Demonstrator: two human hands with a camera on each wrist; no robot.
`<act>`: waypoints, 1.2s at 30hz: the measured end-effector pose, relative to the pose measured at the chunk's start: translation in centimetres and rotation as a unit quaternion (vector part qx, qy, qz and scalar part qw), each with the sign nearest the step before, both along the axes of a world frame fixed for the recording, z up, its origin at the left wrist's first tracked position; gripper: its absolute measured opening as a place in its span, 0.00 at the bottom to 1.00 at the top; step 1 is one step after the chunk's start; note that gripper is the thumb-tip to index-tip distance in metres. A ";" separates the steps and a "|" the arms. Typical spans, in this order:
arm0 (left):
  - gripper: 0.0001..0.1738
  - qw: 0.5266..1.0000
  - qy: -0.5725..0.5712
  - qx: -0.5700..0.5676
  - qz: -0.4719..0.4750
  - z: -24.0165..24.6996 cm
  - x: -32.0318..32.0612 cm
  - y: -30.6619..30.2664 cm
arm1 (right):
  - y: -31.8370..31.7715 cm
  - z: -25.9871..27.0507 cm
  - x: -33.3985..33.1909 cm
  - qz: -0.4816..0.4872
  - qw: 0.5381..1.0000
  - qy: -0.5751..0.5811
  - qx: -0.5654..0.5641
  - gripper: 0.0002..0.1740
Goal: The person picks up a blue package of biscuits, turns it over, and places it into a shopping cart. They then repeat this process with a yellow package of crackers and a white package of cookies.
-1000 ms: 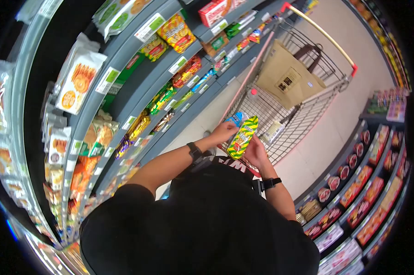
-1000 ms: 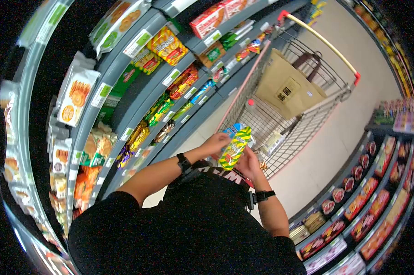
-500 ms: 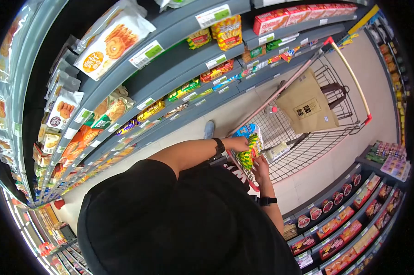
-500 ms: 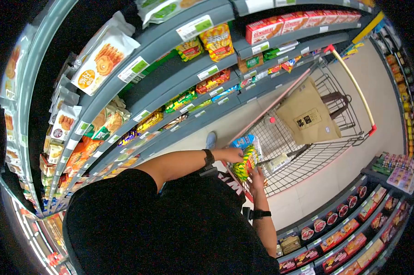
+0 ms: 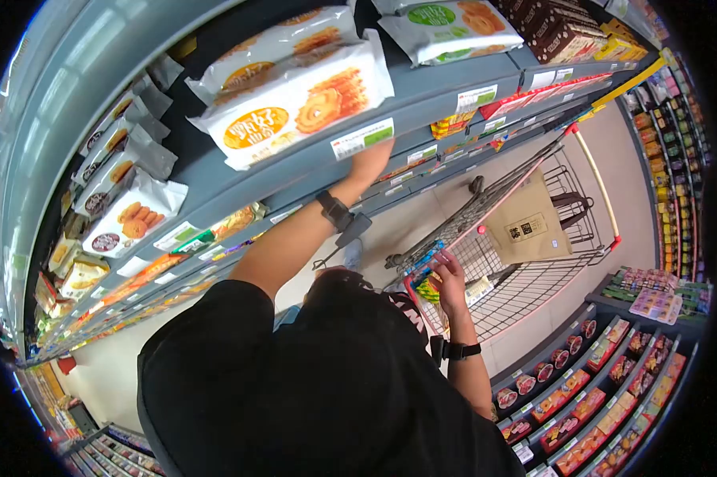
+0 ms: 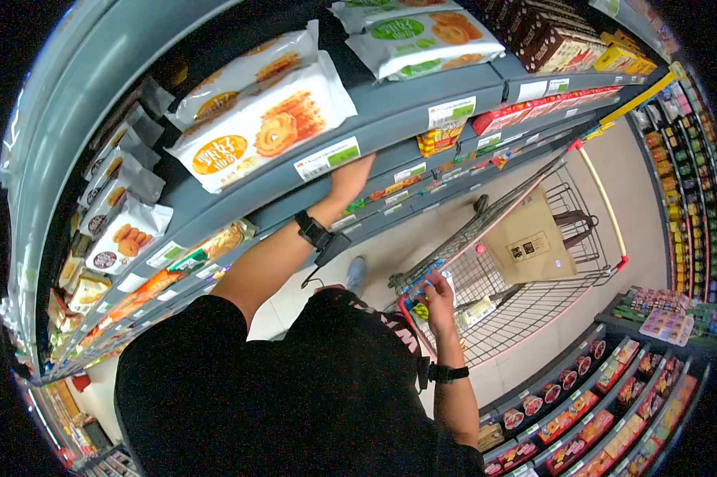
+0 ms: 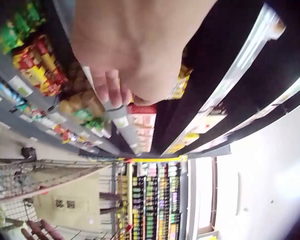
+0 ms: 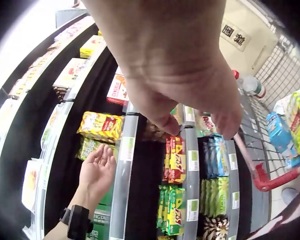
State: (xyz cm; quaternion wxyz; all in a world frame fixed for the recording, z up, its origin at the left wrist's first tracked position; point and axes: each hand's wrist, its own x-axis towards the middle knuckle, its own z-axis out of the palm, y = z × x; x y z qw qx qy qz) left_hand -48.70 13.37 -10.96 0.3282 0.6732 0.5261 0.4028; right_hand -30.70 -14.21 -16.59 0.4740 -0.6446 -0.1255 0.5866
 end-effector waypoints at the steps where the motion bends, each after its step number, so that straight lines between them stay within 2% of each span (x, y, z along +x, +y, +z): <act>1: 0.28 0.984 0.041 0.173 0.029 -3.5 -0.3 2.0 | 0.2 0.7 -0.6 0.007 1.000 -0.009 0.000 0.24; 2: 0.28 0.979 0.062 0.192 0.031 -4.4 -1.1 2.5 | 0.2 1.2 -1.1 0.006 1.000 -0.016 0.002 0.23; 9: 0.31 0.990 0.068 0.121 -0.015 -4.0 -2.8 1.4 | -2.2 2.3 -1.4 -0.006 1.000 -0.003 -0.011 0.23; 13: 0.32 0.992 0.067 0.108 -0.019 -3.6 -2.1 2.4 | -3.1 2.8 -0.9 -0.008 1.000 0.001 -0.007 0.23; 19: 0.34 0.993 0.062 0.098 -0.020 -3.1 0.5 3.8 | -4.6 2.5 1.5 0.038 0.999 0.018 0.000 0.20; 20: 0.34 0.995 0.054 0.087 -0.018 -3.0 0.3 3.0 | -5.0 2.7 2.0 0.047 0.999 0.019 0.004 0.20; 21: 0.30 1.000 0.006 -0.008 -0.028 3.1 -0.4 -0.5 | -5.5 2.8 2.5 0.056 0.998 0.020 0.008 0.20; 23: 0.30 0.996 0.003 0.016 0.084 3.3 -1.2 -3.2 | -6.2 3.0 3.7 0.061 0.998 0.028 0.018 0.20; 24: 0.28 0.994 -0.079 0.059 0.038 2.4 -1.9 -4.1 | -6.7 3.0 4.2 0.056 0.998 0.036 0.023 0.20; 25: 0.30 0.987 -0.104 0.119 0.030 2.4 -2.4 -5.4 | -7.2 2.9 4.8 0.052 0.997 0.043 0.027 0.20; 27: 0.34 0.987 -0.119 0.096 0.054 2.3 -3.2 -8.8 | -8.3 2.3 5.9 0.056 0.995 0.084 0.021 0.20; 29: 0.34 0.998 -0.041 0.042 0.009 4.6 -3.5 -12.6 | -8.9 2.3 6.9 0.052 0.984 0.168 0.020 0.20; 30: 0.34 1.000 -0.004 0.015 -0.012 5.5 -3.2 -14.4 | -8.9 2.7 7.1 0.094 0.983 0.153 0.030 0.20; 33: 0.36 0.988 -0.102 -0.106 -0.049 5.6 -1.4 -19.3 | -8.4 3.1 7.5 0.183 0.963 0.166 0.104 0.22; 34: 0.37 0.988 -0.083 -0.105 -0.070 5.5 -0.7 -20.8 | -8.1 3.8 7.4 0.191 0.958 0.176 0.124 0.24; 36: 0.38 0.967 -0.152 -0.166 -0.118 5.9 0.9 -23.6 | -7.6 6.0 7.1 0.208 0.945 0.192 0.165 0.29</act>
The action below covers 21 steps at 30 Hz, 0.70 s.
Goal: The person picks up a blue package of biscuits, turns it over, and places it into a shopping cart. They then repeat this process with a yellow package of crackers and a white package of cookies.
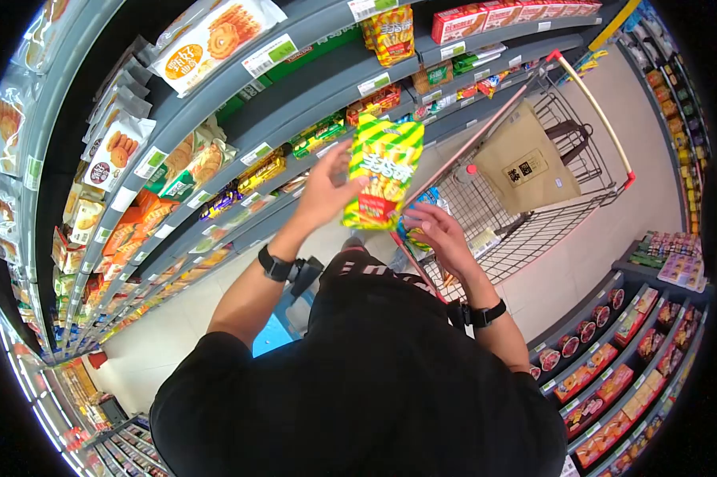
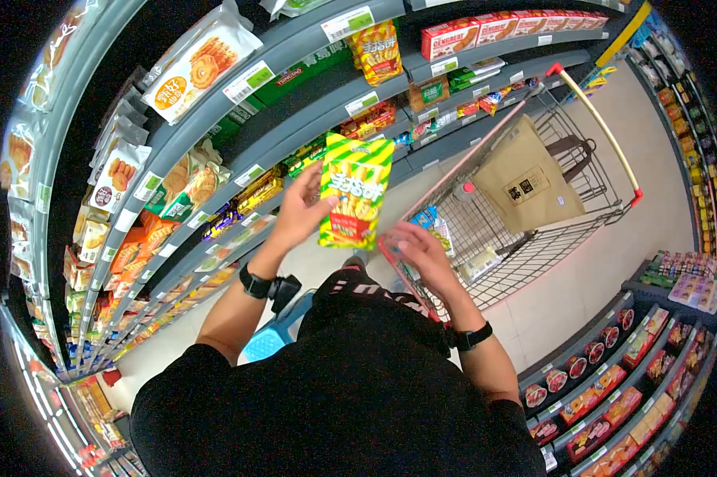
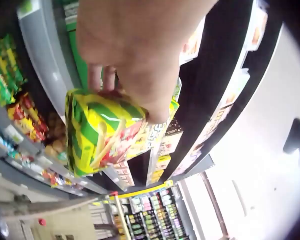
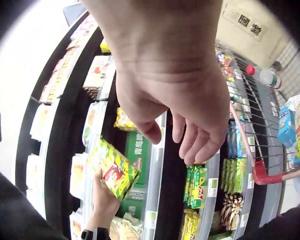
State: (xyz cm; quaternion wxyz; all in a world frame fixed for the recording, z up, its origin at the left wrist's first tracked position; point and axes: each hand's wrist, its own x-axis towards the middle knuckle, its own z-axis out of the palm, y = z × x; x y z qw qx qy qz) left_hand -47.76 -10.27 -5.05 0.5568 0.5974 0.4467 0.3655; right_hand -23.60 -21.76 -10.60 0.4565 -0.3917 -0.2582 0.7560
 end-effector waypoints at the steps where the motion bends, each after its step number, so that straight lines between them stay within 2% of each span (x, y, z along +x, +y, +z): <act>1: 0.37 0.999 -0.040 -0.023 -0.018 0.3 1.1 -1.3 | -0.2 0.8 -0.2 -0.014 0.999 0.032 0.033 0.31; 4: 0.35 0.993 -0.080 -0.056 -0.072 1.1 4.0 -4.4 | -1.2 2.1 -0.4 -0.045 0.983 0.120 0.128 0.39; 7: 0.34 0.986 -0.109 -0.064 -0.109 2.3 6.3 -6.2 | -3.2 3.3 0.6 -0.050 0.993 0.012 0.105 0.38; 9: 0.34 0.980 -0.141 -0.054 -0.131 2.2 7.3 -6.2 | -3.9 3.6 1.4 -0.048 0.994 -0.012 0.100 0.37; 10: 0.29 0.982 -0.146 -0.034 -0.112 2.6 8.0 -6.1 | -4.4 3.3 2.0 -0.037 0.993 -0.029 0.106 0.37; 13: 0.23 0.974 -0.088 -0.099 -0.185 3.9 8.5 -4.7 | -5.7 3.7 2.6 -0.022 0.993 -0.048 0.106 0.38; 14: 0.16 0.980 -0.040 -0.078 -0.179 4.3 9.1 -4.4 | -6.2 3.8 2.8 -0.018 0.993 -0.052 0.106 0.39; 17: 0.14 0.970 0.018 -0.021 -0.242 4.9 10.5 -3.6 | -7.4 4.1 3.3 -0.027 0.993 -0.056 0.103 0.40; 18: 0.14 0.966 0.011 0.017 -0.258 5.0 10.9 -3.4 | -7.7 4.0 3.5 -0.035 0.992 -0.059 0.103 0.40; 21: 0.14 0.968 -0.033 -0.004 -0.250 5.3 12.3 -3.8 | -8.5 3.6 4.0 -0.056 0.990 -0.072 0.106 0.39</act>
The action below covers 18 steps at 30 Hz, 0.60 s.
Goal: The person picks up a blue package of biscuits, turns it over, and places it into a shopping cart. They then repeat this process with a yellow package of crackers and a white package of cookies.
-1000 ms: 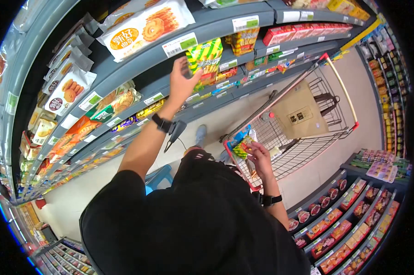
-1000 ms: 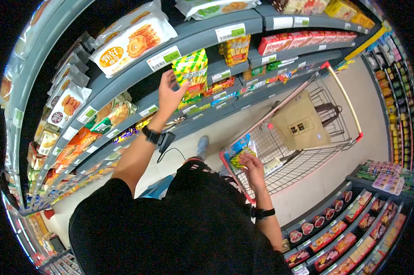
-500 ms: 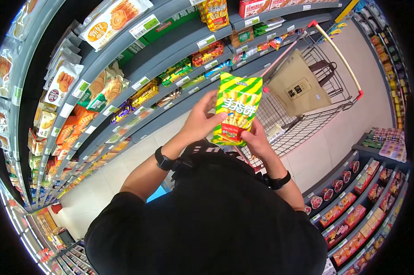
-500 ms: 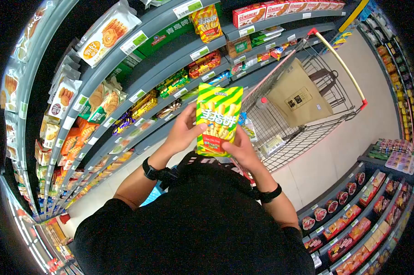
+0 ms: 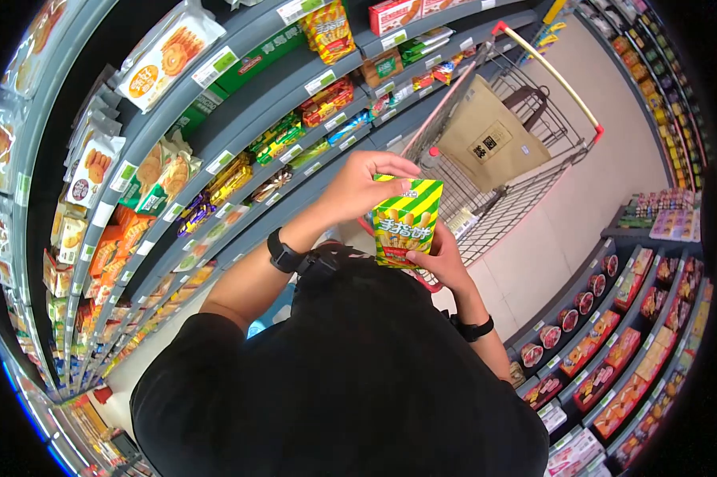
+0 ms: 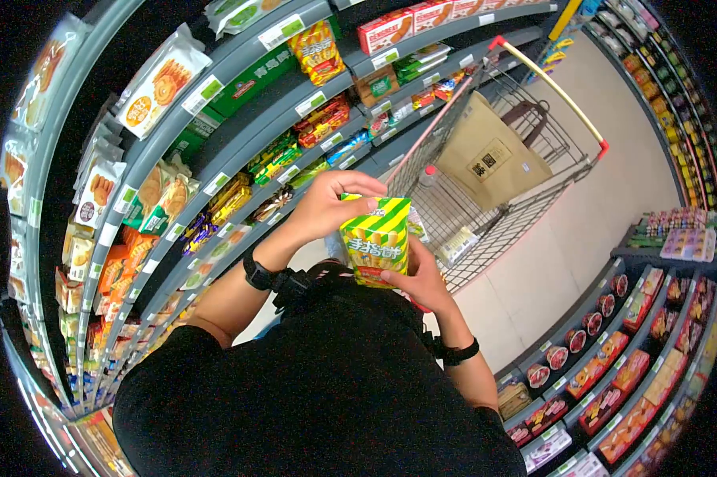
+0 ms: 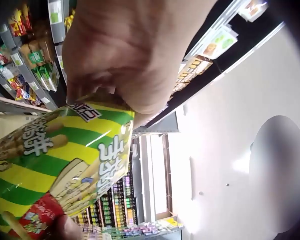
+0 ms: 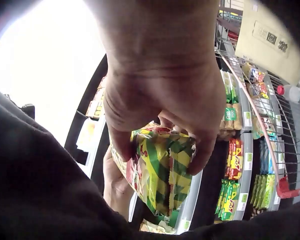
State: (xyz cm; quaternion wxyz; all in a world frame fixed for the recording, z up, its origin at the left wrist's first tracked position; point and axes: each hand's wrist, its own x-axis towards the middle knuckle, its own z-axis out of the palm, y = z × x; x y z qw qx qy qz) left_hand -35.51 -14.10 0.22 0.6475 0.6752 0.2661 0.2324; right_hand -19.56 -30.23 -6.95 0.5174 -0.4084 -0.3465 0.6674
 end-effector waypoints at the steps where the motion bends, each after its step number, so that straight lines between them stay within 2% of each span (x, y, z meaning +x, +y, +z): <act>1: 0.13 1.000 -0.009 -0.004 0.007 -0.2 0.4 -0.1 | -0.2 0.2 0.1 -0.010 1.000 -0.003 -0.002 0.39; 7: 0.14 0.997 -0.037 -0.024 0.070 -0.2 1.9 -0.8 | -1.3 0.1 1.0 -0.055 0.998 -0.003 -0.007 0.36; 11: 0.16 0.993 -0.049 -0.021 0.102 -0.5 2.0 -0.9 | -1.8 -1.2 1.5 -0.073 0.997 0.012 0.010 0.39; 17: 0.15 0.990 -0.049 -0.007 0.129 0.9 0.3 -1.7 | -1.6 -1.4 1.2 -0.047 0.994 0.091 0.028 0.41; 18: 0.14 0.990 -0.049 -0.005 0.129 1.5 -0.2 -2.0 | -1.5 -1.7 1.4 -0.033 0.990 0.136 0.012 0.42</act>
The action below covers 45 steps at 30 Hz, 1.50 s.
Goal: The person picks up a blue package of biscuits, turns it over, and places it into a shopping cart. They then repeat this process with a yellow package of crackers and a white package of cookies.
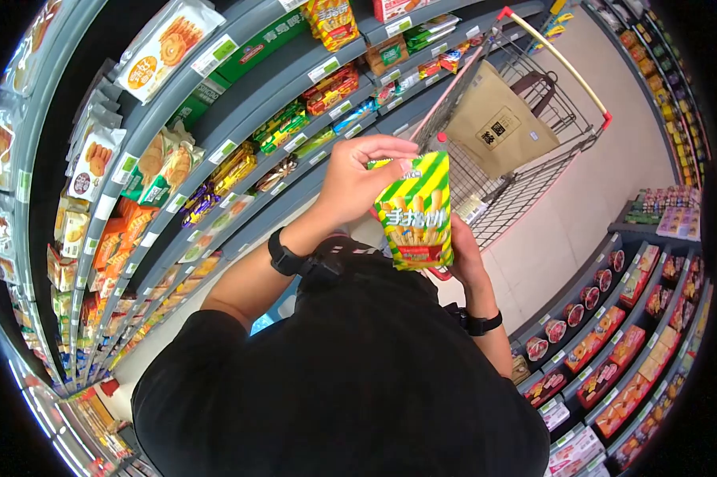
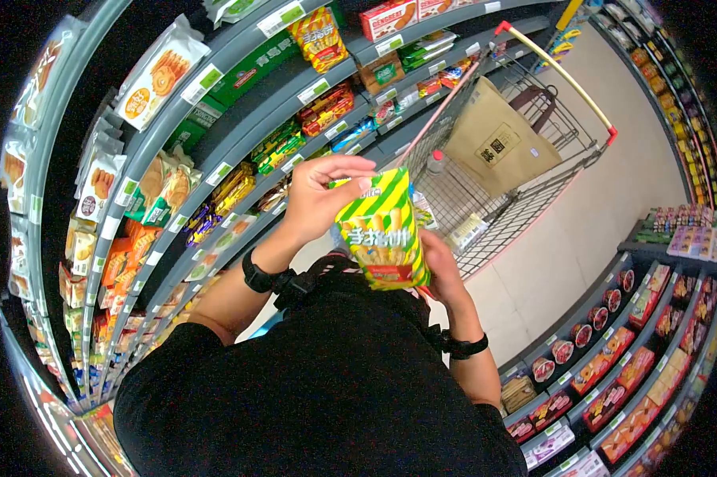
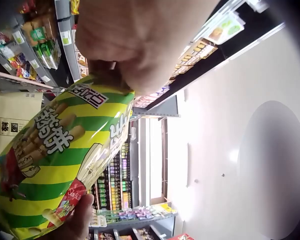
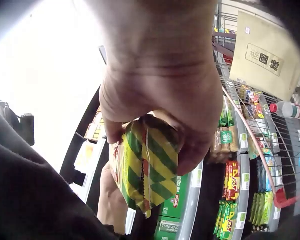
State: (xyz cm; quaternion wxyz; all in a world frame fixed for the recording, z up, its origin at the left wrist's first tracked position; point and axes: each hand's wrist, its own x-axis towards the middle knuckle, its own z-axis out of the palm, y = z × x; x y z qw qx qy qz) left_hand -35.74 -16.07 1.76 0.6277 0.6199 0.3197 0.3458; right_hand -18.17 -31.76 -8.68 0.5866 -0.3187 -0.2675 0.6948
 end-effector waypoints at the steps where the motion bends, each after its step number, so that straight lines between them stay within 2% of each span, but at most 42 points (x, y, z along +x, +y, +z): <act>1: 0.14 1.000 -0.008 -0.006 -0.018 0.8 -0.5 -0.2 | 0.1 -0.6 0.4 0.016 0.999 0.045 -0.012 0.42; 2: 0.14 0.998 -0.029 -0.004 -0.047 1.5 -0.8 -0.5 | 0.4 -0.9 0.5 0.034 0.995 0.089 -0.024 0.42; 4: 0.15 0.993 -0.068 0.007 -0.098 2.8 -1.5 -0.7 | 1.2 0.7 -0.2 0.060 0.996 0.064 -0.013 0.39; 6: 0.16 0.983 -0.079 0.059 -0.157 3.9 -1.6 -0.3 | 1.8 0.2 -0.6 0.066 0.989 -0.003 -0.135 0.38; 7: 0.16 0.978 -0.097 0.066 -0.172 4.1 -1.5 -0.1 | 2.3 1.9 -1.0 0.105 0.986 -0.005 -0.131 0.35; 10: 0.16 0.966 -0.153 0.059 -0.199 4.4 -1.3 -0.1 | 4.1 6.3 -2.5 0.289 0.933 0.150 -0.150 0.33; 13: 0.15 0.965 -0.183 0.036 -0.186 3.9 -1.3 0.3 | 2.8 9.0 -4.5 0.168 0.976 0.049 -0.133 0.33; 16: 0.14 0.969 -0.190 0.013 -0.158 2.6 -1.4 0.7 | 2.0 6.2 -4.3 0.116 0.985 0.056 -0.116 0.32; 17: 0.14 0.969 -0.200 0.021 -0.140 2.2 -1.2 0.7 | 2.2 5.5 -3.7 0.118 0.980 0.040 -0.158 0.32; 18: 0.14 0.969 -0.210 0.027 -0.124 1.8 -1.1 0.8 | 2.3 4.1 -3.7 0.094 0.990 0.025 -0.100 0.35; 19: 0.17 0.981 -0.141 0.098 -0.089 0.9 -1.4 1.1 | 2.6 3.8 -3.3 0.102 0.988 0.060 -0.097 0.35; 20: 0.18 0.989 -0.128 0.045 -0.056 -0.3 -1.6 1.2 | 2.8 3.5 -2.8 0.106 0.985 0.094 -0.095 0.36; 22: 0.20 0.993 -0.101 -0.066 0.003 -2.7 -1.7 1.0 | 2.1 -3.0 0.7 0.107 0.991 0.077 -0.034 0.41; 23: 0.22 0.997 -0.073 -0.031 0.013 -3.5 -2.2 0.7 | 2.0 -1.7 0.8 0.102 0.991 0.081 -0.041 0.45; 26: 0.23 0.978 -0.067 -0.198 -0.001 -6.7 -2.5 -0.7 | 2.1 -1.5 0.1 0.039 0.995 0.012 -0.086 0.42; 27: 0.30 0.979 -0.014 -0.203 -0.009 -6.5 -2.7 -1.5 | 2.5 -0.9 -0.4 0.036 0.996 -0.003 -0.084 0.41; 29: 0.35 0.995 0.056 -0.088 -0.005 -6.7 -2.7 -2.8 | 3.5 1.4 -1.7 0.044 0.998 -0.018 -0.051 0.39; 30: 0.38 0.995 0.089 -0.033 -0.008 -7.0 -2.5 -3.6 | 3.5 0.9 -1.8 0.044 0.997 -0.044 -0.040 0.38; 31: 0.41 0.995 0.073 -0.073 -0.014 -7.7 -2.5 -3.2 | 3.6 0.7 -2.0 0.040 0.997 -0.051 -0.049 0.37; 32: 0.38 0.995 0.062 -0.077 -0.007 -7.3 -2.4 -3.0 | 3.6 0.0 -1.9 0.042 0.997 -0.053 -0.044 0.35; 34: 0.34 0.994 -0.044 -0.099 -0.026 -8.2 -2.1 -2.9 | 3.9 1.3 -2.5 0.024 0.998 -0.051 -0.030 0.34; 37: 0.31 0.991 -0.003 -0.127 -0.029 -7.4 -2.2 -2.7 | 4.0 1.4 -2.3 0.023 0.997 -0.070 -0.031 0.36; 41: 0.33 0.988 -0.028 -0.147 -0.023 -6.6 -1.6 -2.9 | 3.1 1.8 -1.9 0.047 0.994 -0.096 -0.022 0.39; 45: 0.35 0.983 -0.022 -0.180 -0.024 -6.2 -1.2 -3.0 | 2.2 1.5 -2.4 0.033 0.997 0.000 -0.071 0.38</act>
